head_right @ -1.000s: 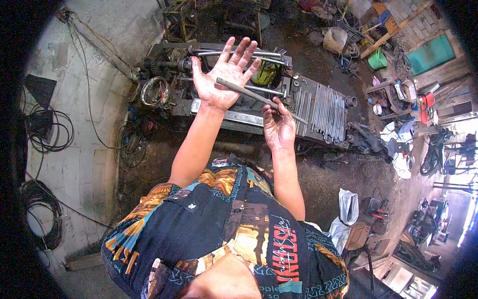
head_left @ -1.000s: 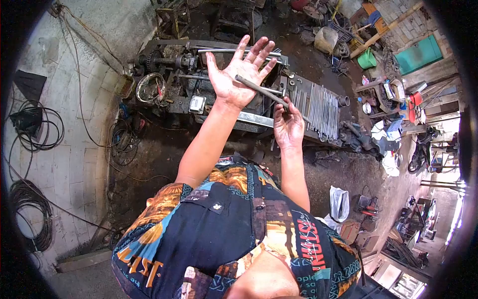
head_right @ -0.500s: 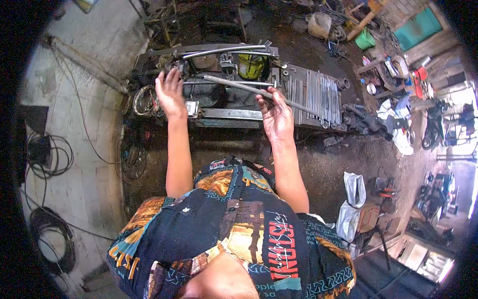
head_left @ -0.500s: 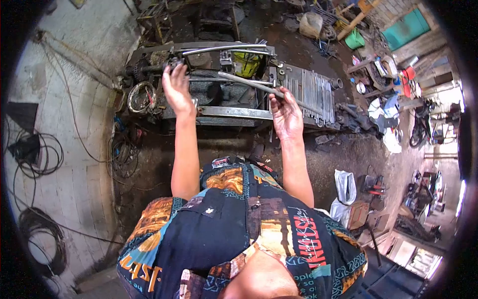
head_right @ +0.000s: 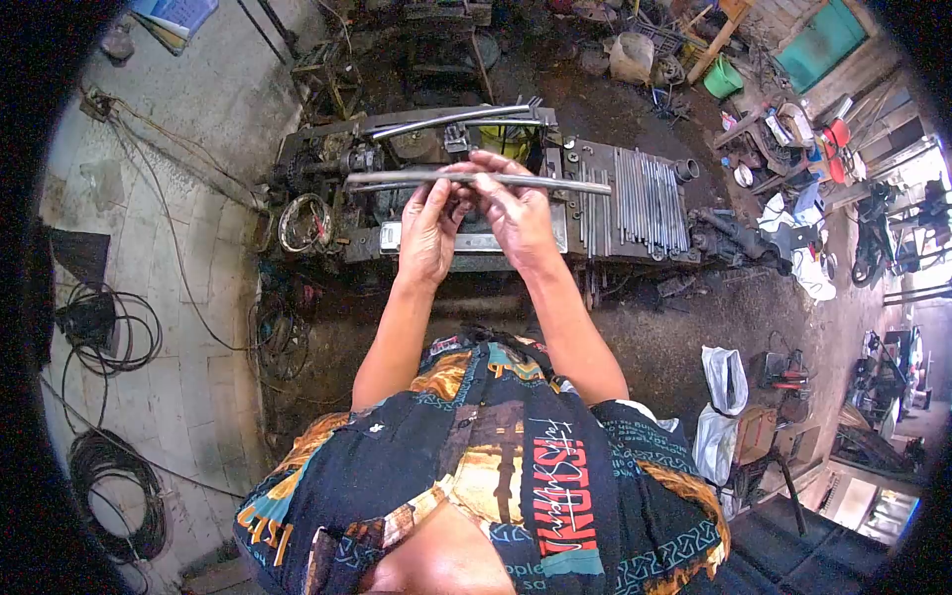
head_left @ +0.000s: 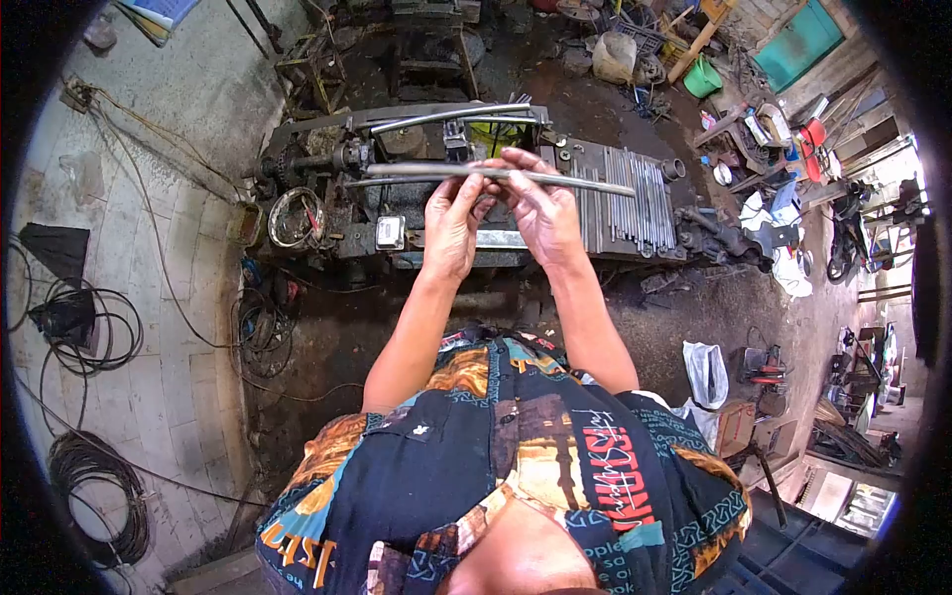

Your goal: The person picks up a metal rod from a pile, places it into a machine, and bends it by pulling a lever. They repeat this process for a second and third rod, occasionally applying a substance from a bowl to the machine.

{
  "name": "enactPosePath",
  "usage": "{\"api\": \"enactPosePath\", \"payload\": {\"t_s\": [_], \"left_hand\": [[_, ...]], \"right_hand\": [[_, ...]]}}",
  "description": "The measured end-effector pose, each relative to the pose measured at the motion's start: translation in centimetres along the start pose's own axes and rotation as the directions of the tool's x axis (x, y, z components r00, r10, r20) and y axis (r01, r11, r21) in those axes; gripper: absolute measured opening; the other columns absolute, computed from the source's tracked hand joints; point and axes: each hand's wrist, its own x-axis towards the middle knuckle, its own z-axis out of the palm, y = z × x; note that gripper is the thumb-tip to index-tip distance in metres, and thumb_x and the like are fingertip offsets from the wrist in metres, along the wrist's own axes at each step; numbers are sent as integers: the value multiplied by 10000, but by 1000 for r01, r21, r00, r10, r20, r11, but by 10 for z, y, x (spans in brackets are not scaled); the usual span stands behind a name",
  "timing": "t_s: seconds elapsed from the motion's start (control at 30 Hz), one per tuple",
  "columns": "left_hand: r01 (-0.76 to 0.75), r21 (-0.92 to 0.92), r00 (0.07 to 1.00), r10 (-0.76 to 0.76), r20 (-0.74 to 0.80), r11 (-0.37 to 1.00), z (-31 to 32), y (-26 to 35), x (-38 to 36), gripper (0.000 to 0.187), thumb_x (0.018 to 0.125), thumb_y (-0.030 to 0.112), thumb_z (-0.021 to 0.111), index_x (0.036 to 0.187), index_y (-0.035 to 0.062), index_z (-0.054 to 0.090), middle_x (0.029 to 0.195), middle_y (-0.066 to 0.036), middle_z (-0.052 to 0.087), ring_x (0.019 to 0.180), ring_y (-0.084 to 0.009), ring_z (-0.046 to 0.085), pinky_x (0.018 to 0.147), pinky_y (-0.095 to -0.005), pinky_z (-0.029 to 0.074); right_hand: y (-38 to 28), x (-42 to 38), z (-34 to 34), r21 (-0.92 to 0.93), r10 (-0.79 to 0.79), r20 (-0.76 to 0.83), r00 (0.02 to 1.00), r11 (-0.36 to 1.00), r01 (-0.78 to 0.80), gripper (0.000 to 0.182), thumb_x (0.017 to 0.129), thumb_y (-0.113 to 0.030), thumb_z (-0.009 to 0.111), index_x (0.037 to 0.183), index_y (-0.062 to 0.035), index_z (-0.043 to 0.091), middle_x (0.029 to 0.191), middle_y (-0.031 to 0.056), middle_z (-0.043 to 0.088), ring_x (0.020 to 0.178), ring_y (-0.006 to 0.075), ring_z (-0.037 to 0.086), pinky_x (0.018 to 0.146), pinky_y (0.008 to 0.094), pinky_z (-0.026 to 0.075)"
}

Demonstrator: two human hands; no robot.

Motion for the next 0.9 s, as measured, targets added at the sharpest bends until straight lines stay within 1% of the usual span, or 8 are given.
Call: {"api": "enactPosePath", "payload": {"t_s": [0.1,0.17,0.27,0.3,0.37,0.47,0.57,0.9], "left_hand": [[81,-85,996,-78,36,993,-4,9,-1,272,1010,256,567,1178,52,632,1143,-72,683,931,-116,643,884,-290,518],[106,-186,994,-101,35,977,11,2,-10,266,1009,275,566,1162,71,643,1168,-84,674,972,-120,636,913,-296,506],[172,-416,974,-219,-66,893,3,0,-13,196,972,212,633,1090,62,673,1069,-71,694,951,-167,655,909,-312,549],[177,-523,956,-271,-108,834,0,-1,-13,190,969,215,637,1073,60,677,1041,-71,695,953,-177,658,915,-328,562],[157,-499,962,-247,-119,852,-6,3,-15,183,963,213,643,1053,57,676,1002,-76,695,944,-189,671,886,-329,593],[140,-496,967,-225,-116,857,-1,9,-18,191,966,209,637,1073,55,670,1000,-79,695,952,-194,673,894,-331,594],[129,-546,975,-207,-84,828,-4,14,-23,196,979,195,614,1102,50,661,1017,-87,697,977,-199,677,898,-332,595],[162,-545,978,-208,-22,823,14,15,-33,214,985,202,599,1102,49,691,1028,-95,720,970,-207,697,882,-337,609]], "right_hand": [[8,-1,5,-58,0,51,999,998,3,339,949,-22,591,1271,52,515,1121,170,681,947,181,658,863,286,534],[-10,-5,1,-237,-6,54,999,971,18,370,937,-6,599,1295,25,512,1076,94,666,914,124,618,865,252,498],[-11,-9,6,-375,-16,67,998,926,40,497,913,-102,651,1367,-15,471,1144,72,585,1054,129,555,947,268,440],[-11,-9,4,-337,-122,100,987,930,149,611,894,-252,667,1411,-30,430,1195,74,550,1098,146,525,977,289,412],[-15,-10,4,-273,-262,78,962,922,274,935,813,-628,627,1488,-54,331,1323,95,468,1212,193,445,1064,365,329],[-36,-17,-1,186,-244,-19,970,952,243,1036,786,-744,578,1516,-72,278,1345,132,477,1242,256,462,1086,414,330],[-55,-13,-8,451,-171,-36,985,876,169,1023,796,-777,533,1509,-87,283,1371,183,468,1257,305,462,1104,547,331],[-99,15,1,682,-273,147,951,725,103,952,863,-770,385,1478,-48,304,1322,229,468,1242,365,439,1133,647,256]]}}
